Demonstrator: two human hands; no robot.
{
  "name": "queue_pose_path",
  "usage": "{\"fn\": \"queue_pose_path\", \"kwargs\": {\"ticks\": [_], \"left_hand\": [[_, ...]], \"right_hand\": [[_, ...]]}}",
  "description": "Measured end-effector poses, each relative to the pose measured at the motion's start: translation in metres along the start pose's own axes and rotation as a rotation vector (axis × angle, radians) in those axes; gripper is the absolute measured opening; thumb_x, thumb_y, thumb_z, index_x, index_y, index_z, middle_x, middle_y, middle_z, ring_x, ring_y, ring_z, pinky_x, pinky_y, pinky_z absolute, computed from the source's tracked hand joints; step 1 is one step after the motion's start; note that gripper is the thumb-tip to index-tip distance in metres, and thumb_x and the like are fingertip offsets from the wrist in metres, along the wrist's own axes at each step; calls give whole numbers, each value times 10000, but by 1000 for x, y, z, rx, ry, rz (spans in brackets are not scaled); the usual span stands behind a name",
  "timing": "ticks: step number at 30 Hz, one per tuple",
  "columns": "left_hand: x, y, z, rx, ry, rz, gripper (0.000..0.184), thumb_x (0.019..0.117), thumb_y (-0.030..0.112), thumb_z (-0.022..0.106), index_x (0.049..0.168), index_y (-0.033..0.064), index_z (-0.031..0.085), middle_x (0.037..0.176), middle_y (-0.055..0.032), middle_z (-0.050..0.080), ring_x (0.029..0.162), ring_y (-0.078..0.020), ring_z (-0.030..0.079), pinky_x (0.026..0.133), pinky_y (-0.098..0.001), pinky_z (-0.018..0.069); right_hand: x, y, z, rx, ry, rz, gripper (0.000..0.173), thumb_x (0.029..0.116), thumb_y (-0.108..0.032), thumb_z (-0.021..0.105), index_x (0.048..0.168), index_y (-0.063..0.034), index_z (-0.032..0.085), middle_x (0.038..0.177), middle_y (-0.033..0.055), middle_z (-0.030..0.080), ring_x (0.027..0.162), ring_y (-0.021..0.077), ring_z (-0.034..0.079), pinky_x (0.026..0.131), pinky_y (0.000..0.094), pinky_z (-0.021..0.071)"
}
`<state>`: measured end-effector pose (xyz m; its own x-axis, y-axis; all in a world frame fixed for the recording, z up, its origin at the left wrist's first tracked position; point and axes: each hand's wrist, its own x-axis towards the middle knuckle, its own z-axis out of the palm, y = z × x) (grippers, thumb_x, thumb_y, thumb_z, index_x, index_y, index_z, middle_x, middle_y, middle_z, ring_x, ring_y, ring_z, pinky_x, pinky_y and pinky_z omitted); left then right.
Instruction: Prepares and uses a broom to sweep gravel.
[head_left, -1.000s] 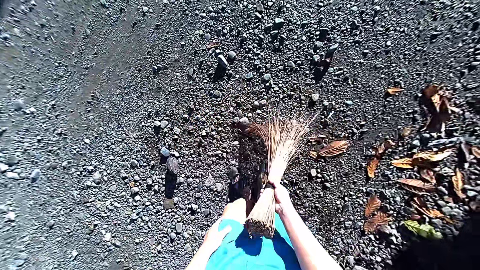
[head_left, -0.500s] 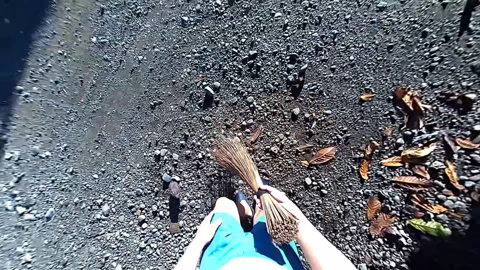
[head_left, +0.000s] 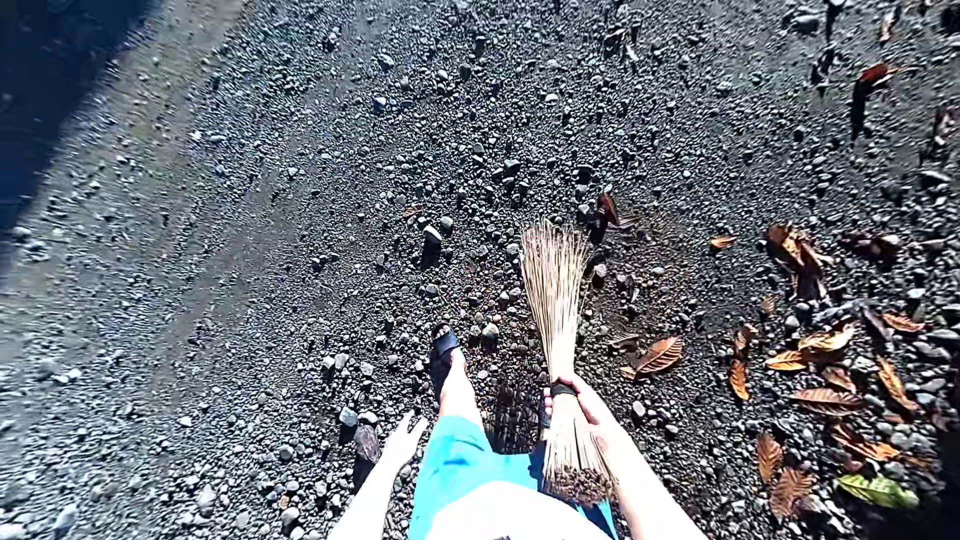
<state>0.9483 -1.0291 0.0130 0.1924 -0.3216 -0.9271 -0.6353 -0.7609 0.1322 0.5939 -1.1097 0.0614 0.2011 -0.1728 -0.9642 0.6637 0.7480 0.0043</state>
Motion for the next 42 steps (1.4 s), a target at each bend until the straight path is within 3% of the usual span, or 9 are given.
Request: {"fn": "queue_pose_path", "kwargs": {"ticks": [3,8,11,15,21,27,32,37,42], "left_hand": [[30,27,-84,-71,47,79,596,1096,419,468,1577,77,387,1536,-232,483,1414,-389,483,1170,-569,362],[29,17,-176,-316,91,154,518,1109,321,462,1564,78,407,1503,-226,511,1310,-356,557,1071,-526,439],[37,-11,-190,-333,80,30,548,1105,330,476,1559,34,396,1520,-268,475,1369,-414,505,1112,-565,414],[42,-28,-194,-257,62,-35,534,1103,320,487,1533,8,428,1521,-246,492,1405,-391,487,1158,-546,379],[42,0,-225,-256,149,-14,533,1100,299,490,1552,29,407,1524,-252,486,1379,-395,513,1139,-548,403],[43,39,-227,-146,121,-158,556,1091,292,518,1548,-3,400,1529,-261,478,1432,-396,460,1202,-536,328],[57,111,-238,-112,79,-148,594,1089,338,519,1566,15,377,1527,-273,473,1413,-416,476,1173,-560,367],[48,241,-263,-22,91,5,510,1051,79,534,1522,-51,391,1480,-294,503,1394,-378,490,1186,-490,348],[82,302,-276,31,29,99,560,1091,341,506,1562,57,405,1537,-211,491,1428,-345,478,1199,-530,340]], "right_hand": [[36,-32,28,6,-72,35,371,1096,-369,269,1069,-89,511,746,83,618,570,169,642,499,285,562],[81,-27,141,-34,397,-485,195,1044,-242,538,1075,-49,537,692,45,573,543,123,579,527,309,540],[90,-9,230,-11,325,-523,367,1003,-204,632,1272,6,496,921,136,610,741,212,627,680,416,564],[86,19,306,7,-48,-245,133,1056,-159,468,1025,-52,540,742,82,615,587,180,626,554,336,573],[156,30,403,-371,-342,226,126,1055,-179,470,1106,-75,521,746,83,590,583,187,609,538,336,558],[223,-62,396,-44,-144,63,112,1034,-140,488,1078,-40,515,663,78,552,512,172,570,491,323,536],[163,-116,392,188,11,-151,155,1042,-137,511,1135,-15,496,720,103,585,568,192,615,550,350,571],[108,-129,411,114,-91,3,208,1032,-109,537,1204,-22,458,761,112,584,583,201,615,564,362,569],[137,-208,391,-111,-282,211,119,1051,-177,482,1087,-70,519,681,71,561,535,173,589,508,322,548]]}}
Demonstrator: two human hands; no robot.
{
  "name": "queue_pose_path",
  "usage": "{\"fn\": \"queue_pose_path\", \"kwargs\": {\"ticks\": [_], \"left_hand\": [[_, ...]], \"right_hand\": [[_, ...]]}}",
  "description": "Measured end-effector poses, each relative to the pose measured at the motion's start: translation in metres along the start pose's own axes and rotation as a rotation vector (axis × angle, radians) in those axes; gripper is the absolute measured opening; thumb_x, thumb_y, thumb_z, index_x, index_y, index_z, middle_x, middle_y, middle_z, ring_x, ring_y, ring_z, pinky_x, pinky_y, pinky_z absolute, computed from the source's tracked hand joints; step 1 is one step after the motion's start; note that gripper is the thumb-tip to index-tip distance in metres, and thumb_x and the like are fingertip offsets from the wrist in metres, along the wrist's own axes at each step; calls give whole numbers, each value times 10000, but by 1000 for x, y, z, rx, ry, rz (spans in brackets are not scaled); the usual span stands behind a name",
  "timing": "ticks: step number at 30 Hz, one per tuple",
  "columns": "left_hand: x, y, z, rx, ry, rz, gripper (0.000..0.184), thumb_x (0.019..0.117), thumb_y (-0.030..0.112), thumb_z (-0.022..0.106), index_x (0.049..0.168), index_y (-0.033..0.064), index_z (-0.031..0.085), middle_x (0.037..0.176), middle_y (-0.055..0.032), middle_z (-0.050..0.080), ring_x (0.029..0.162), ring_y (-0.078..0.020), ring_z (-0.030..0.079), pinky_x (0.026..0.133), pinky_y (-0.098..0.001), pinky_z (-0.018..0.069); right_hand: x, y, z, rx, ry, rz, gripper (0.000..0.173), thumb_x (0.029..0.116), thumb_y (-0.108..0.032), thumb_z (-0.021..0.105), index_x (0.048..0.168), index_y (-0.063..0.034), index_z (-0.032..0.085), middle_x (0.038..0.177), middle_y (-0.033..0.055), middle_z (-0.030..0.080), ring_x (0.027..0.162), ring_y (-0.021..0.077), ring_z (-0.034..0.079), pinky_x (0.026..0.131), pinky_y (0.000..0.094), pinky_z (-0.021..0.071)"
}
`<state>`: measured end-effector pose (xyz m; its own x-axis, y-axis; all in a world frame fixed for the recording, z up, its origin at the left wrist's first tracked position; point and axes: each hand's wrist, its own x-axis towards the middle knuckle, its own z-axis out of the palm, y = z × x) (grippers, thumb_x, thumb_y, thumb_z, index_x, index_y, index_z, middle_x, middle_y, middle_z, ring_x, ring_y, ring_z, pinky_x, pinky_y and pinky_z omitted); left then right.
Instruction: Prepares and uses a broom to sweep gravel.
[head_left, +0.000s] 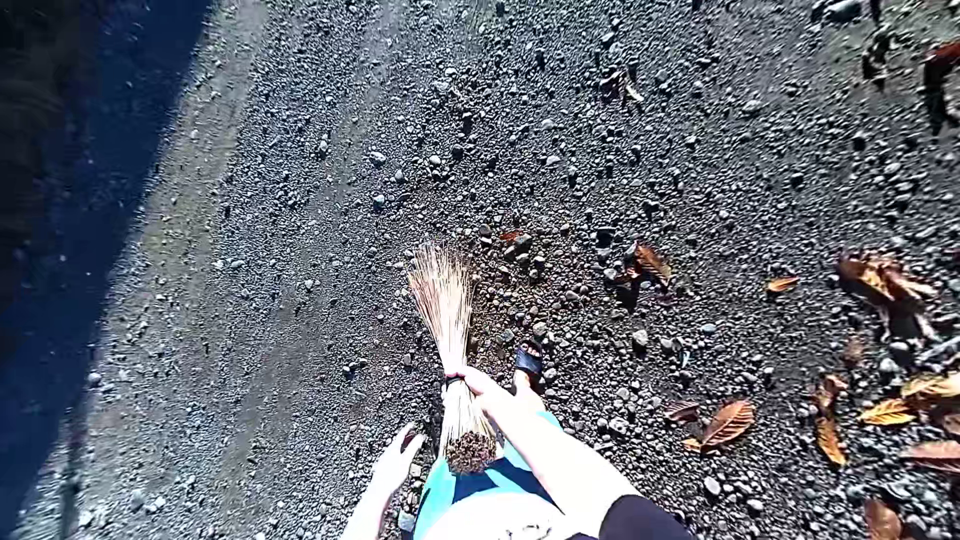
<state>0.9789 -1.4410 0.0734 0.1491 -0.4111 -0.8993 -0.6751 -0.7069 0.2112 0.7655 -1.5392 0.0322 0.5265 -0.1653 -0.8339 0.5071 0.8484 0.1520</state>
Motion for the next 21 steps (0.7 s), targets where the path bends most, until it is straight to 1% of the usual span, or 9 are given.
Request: {"fn": "queue_pose_path", "kwargs": {"ticks": [2,3,6,8,10,13,16,18,21], "left_hand": [[4,16,-1,12,-29,-9,550,1092,316,511,1558,45,404,1526,-219,499,1412,-342,497,1188,-508,360],[4,21,-3,11,-33,-13,545,1092,303,513,1555,38,405,1523,-223,501,1406,-342,503,1186,-504,364],[9,17,-11,17,-30,-52,544,1088,315,525,1554,56,418,1514,-219,513,1396,-344,513,1171,-509,383],[15,12,-16,64,-38,-85,547,1086,323,528,1547,47,427,1517,-234,503,1410,-365,492,1180,-529,362],[24,14,-23,137,-56,-126,551,1086,336,529,1538,34,438,1521,-238,499,1428,-378,470,1191,-536,341],[43,34,-38,194,-76,-142,566,1081,348,538,1527,13,444,1525,-251,486,1429,-400,458,1185,-554,340],[72,90,-58,261,-94,-98,567,1081,355,536,1533,27,438,1518,-251,493,1410,-396,481,1173,-549,359],[92,142,-71,277,-87,-20,558,1080,345,541,1532,34,443,1477,-250,533,1368,-389,523,1148,-545,388],[114,225,-93,235,-89,93,534,1086,291,534,1538,29,426,1462,-241,551,1352,-366,543,1144,-518,401]], "right_hand": [[-1,-48,-38,-33,4,2,172,1077,-227,419,1060,-83,512,687,68,560,543,174,588,512,317,542],[-7,-69,-58,7,49,-52,180,1079,-230,402,1064,-83,505,690,66,551,543,169,582,511,310,537],[-25,-113,-112,176,309,-340,178,1068,-192,453,1141,-42,513,713,80,556,561,176,583,543,335,550],[-35,-124,-120,235,447,-516,204,1056,-173,508,1163,-2,543,745,90,573,593,181,588,589,364,552],[-50,-126,-96,267,474,-589,222,1051,-159,533,1198,6,521,793,100,576,630,181,594,617,364,554],[-59,-123,-52,293,338,-610,212,1051,-135,534,1185,27,504,763,118,608,614,190,630,606,353,581],[-65,-141,-24,290,64,-427,186,1071,-164,457,1202,-34,481,776,105,592,608,193,620,574,336,568],[-53,-173,-11,208,-50,-301,166,1073,-202,445,1145,-66,507,758,85,573,592,191,601,561,341,560],[-25,-245,-13,-2,-128,-263,158,1080,-214,426,1096,-94,528,697,56,586,565,163,615,538,310,557]]}}
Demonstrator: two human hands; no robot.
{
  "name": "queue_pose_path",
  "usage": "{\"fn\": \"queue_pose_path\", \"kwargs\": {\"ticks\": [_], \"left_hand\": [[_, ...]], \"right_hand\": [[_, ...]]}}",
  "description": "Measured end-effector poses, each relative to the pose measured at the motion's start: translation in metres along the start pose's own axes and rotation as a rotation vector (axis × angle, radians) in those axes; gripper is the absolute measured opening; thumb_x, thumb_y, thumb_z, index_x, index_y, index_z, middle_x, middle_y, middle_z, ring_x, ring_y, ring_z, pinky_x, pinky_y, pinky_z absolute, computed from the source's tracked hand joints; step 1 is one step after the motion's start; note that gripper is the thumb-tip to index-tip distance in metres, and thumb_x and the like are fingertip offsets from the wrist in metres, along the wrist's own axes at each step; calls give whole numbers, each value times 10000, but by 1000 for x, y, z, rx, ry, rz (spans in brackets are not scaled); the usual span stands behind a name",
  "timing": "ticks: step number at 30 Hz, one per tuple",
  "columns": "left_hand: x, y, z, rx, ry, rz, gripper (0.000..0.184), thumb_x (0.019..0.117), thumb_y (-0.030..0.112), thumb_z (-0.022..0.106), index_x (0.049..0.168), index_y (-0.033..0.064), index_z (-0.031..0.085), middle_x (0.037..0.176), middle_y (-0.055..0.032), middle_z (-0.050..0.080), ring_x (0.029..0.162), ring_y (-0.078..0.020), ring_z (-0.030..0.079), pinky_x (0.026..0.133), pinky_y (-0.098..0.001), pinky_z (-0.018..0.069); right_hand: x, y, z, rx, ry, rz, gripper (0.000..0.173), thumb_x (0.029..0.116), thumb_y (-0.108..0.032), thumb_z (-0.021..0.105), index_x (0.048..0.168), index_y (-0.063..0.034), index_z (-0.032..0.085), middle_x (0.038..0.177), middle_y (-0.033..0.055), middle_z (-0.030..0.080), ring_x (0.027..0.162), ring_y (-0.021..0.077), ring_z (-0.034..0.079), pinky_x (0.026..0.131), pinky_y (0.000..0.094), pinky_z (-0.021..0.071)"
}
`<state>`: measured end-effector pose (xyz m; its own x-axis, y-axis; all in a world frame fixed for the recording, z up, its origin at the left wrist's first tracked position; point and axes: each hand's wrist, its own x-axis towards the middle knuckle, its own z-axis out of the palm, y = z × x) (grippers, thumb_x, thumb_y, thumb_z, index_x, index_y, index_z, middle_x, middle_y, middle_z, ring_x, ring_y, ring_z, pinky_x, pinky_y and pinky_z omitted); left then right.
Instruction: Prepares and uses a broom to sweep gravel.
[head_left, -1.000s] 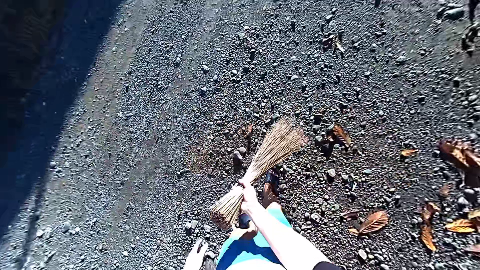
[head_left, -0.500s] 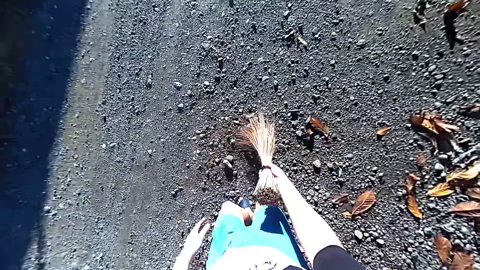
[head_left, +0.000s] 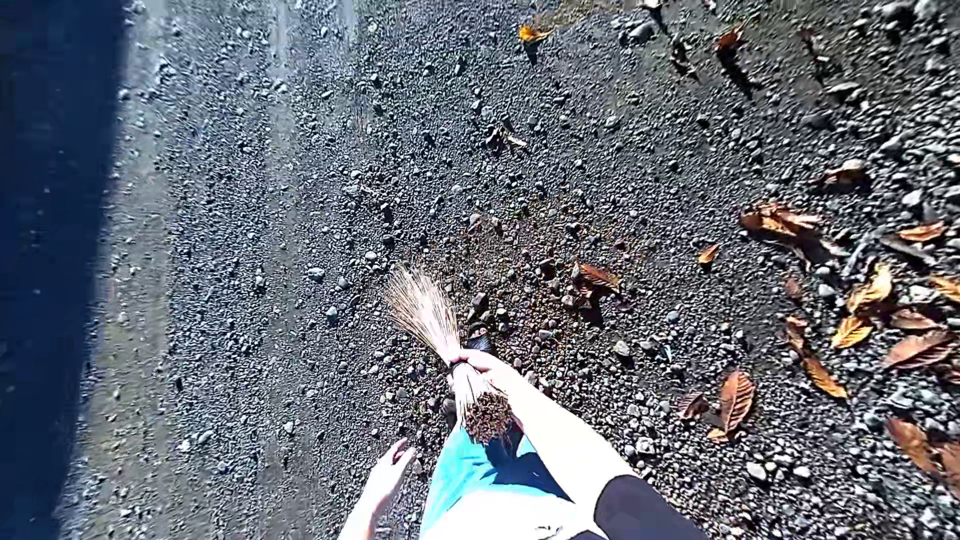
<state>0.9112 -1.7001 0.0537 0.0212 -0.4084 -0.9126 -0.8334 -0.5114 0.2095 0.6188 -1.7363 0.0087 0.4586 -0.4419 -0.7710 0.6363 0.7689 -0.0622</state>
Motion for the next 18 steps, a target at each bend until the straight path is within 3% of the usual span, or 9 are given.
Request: {"fn": "queue_pose_path", "kwargs": {"ticks": [2,5,6,9,11,14,18], "left_hand": [[21,42,-26,-47,23,83,520,1084,261,536,1534,22,430,1454,-250,554,1341,-362,554,1138,-505,411],[35,73,-57,-73,44,145,501,1083,233,529,1525,15,437,1414,-249,585,1284,-345,596,1094,-490,452],[38,78,-67,-54,33,134,497,1082,227,531,1524,18,441,1406,-247,592,1279,-339,600,1095,-485,451],[44,76,-89,37,-10,14,507,1077,245,552,1513,7,451,1415,-267,576,1301,-377,575,1108,-518,427],[58,75,-100,139,-36,-71,517,1078,274,555,1504,-5,462,1439,-276,554,1330,-409,545,1126,-543,402],[85,88,-115,323,-80,-128,546,1064,323,581,1491,-2,484,1475,-269,528,1388,-422,494,1166,-559,359],[99,178,-113,356,-26,-5,525,1071,292,570,1505,12,472,1494,-259,514,1390,-412,496,1156,-562,368]], "right_hand": [[20,-56,-23,-18,96,-80,156,1073,-195,438,1131,-81,529,720,54,581,568,153,603,539,303,548],[27,-124,-66,98,403,-344,255,1066,-152,487,1274,-9,523,857,87,590,645,145,586,607,310,538],[23,-140,-70,123,497,-403,304,1069,-153,493,1324,11,516,950,112,599,719,152,591,674,318,535],[14,-148,-54,190,703,-469,370,1054,-166,556,1354,41,490,1011,161,607,790,199,605,748,366,532],[-2,-136,-41,222,670,-491,409,1039,-154,585,1368,47,450,986,172,614,772,216,632,732,386,563],[-49,-112,-41,328,441,-376,263,1080,-188,469,1274,-12,498,839,114,620,651,202,632,632,364,573],[-105,-91,-79,410,136,-222,312,1111,-271,319,1052,-60,543,726,80,630,580,180,649,537,307,576]]}}
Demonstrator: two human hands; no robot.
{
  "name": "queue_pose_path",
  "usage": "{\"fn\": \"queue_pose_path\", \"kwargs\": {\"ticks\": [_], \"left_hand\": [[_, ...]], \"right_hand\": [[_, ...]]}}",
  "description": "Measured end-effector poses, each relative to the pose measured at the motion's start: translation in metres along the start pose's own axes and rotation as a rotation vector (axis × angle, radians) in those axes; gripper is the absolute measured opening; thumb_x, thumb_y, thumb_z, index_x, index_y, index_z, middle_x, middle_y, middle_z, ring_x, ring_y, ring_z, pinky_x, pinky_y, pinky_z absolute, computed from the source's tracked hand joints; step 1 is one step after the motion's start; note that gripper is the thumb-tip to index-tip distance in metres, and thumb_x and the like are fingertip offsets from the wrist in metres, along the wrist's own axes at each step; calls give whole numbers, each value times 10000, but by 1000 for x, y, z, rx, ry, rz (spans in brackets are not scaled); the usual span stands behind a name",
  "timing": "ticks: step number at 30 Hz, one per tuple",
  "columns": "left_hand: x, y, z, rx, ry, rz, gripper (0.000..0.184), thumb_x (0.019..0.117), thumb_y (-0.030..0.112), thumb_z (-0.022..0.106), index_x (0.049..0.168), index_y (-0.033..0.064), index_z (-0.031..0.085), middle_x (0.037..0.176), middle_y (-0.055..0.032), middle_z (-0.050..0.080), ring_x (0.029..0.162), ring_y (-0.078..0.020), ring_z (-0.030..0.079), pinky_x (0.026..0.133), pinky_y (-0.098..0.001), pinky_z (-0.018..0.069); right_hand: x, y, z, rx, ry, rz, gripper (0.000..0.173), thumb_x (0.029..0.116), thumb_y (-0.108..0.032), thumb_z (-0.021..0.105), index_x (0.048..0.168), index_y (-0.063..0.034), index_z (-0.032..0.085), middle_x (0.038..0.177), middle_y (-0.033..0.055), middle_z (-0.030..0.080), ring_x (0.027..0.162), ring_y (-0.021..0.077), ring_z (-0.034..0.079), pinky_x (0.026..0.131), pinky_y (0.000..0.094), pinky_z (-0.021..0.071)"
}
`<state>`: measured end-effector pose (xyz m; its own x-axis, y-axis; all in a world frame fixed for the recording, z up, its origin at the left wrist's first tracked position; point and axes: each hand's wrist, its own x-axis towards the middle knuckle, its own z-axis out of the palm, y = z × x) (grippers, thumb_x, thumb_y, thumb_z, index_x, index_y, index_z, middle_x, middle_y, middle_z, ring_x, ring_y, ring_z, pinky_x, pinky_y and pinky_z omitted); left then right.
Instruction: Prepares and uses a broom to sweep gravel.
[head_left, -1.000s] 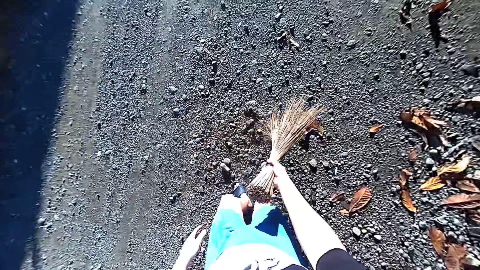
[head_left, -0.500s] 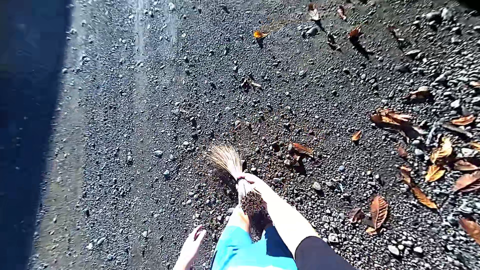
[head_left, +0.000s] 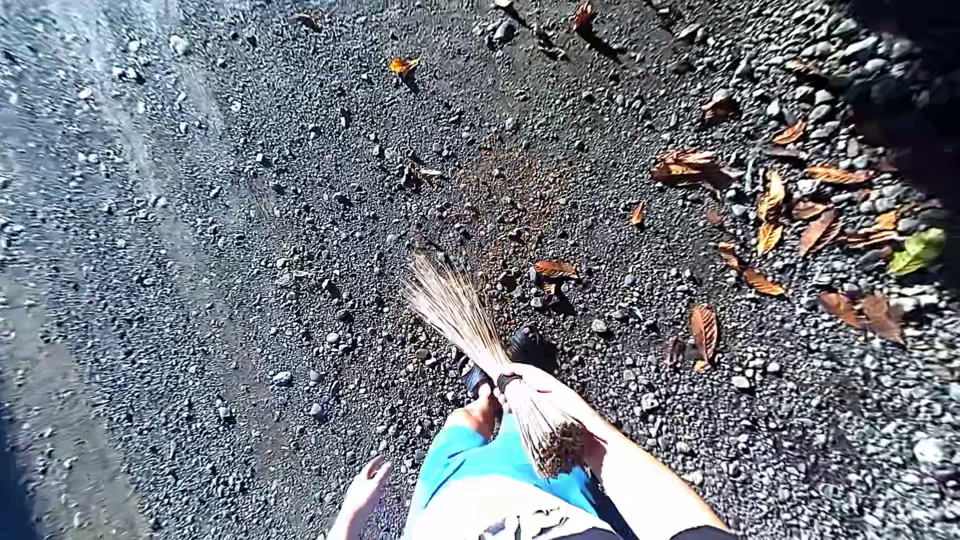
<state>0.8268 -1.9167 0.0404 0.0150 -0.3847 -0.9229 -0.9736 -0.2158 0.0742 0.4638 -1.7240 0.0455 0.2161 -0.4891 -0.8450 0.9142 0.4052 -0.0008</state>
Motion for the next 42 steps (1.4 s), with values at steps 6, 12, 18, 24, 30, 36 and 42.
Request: {"fn": "queue_pose_path", "kwargs": {"ticks": [6,12,18,24,30,36,42], "left_hand": [[-16,139,8,-138,26,180,496,1099,245,499,1539,34,412,1487,-261,506,1308,-376,546,1031,-529,456],[0,224,40,217,-51,212,550,1087,320,529,1545,38,413,1484,-270,512,1347,-416,526,1103,-567,420],[18,337,48,518,-79,353,522,1096,335,502,1522,38,452,1491,-249,517,1331,-406,543,1084,-576,429],[30,442,93,851,-214,397,517,1090,325,517,1507,23,469,1462,-266,536,1338,-414,537,1102,-580,424],[32,584,126,1222,-274,556,530,1090,367,502,1512,47,480,1424,-267,572,1323,-416,553,1112,-600,408],[29,677,141,1162,-219,596,535,1093,332,493,1528,26,439,1451,-283,537,1325,-419,543,1076,-585,435],[27,718,161,1259,-198,561,520,1096,327,501,1516,23,458,1460,-290,524,1331,-440,529,1078,-606,424]], "right_hand": [[-66,-74,-104,-259,608,-237,303,1053,-206,554,1242,25,599,1050,131,647,875,161,622,801,344,527],[-110,-47,-167,-58,739,-353,566,1030,-208,607,1487,-2,342,1093,180,591,785,210,628,719,379,558],[-171,105,-188,635,684,-503,225,1068,-104,356,1257,-46,464,764,75,651,583,147,649,528,284,567],[-126,153,-192,887,998,-497,297,1078,-204,433,1274,2,521,885,53,580,690,84,569,636,279,517],[-61,-24,-195,1221,729,-766,339,1121,-245,314,1194,10,526,845,61,599,702,115,597,646,305,540],[-44,-181,-188,719,290,-840,230,1047,-86,476,1251,-12,553,945,16,606,792,47,587,732,234,524],[-110,-94,-202,977,496,-825,573,1006,-75,537,1526,-96,298,947,109,649,730,183,661,655,360,591]]}}
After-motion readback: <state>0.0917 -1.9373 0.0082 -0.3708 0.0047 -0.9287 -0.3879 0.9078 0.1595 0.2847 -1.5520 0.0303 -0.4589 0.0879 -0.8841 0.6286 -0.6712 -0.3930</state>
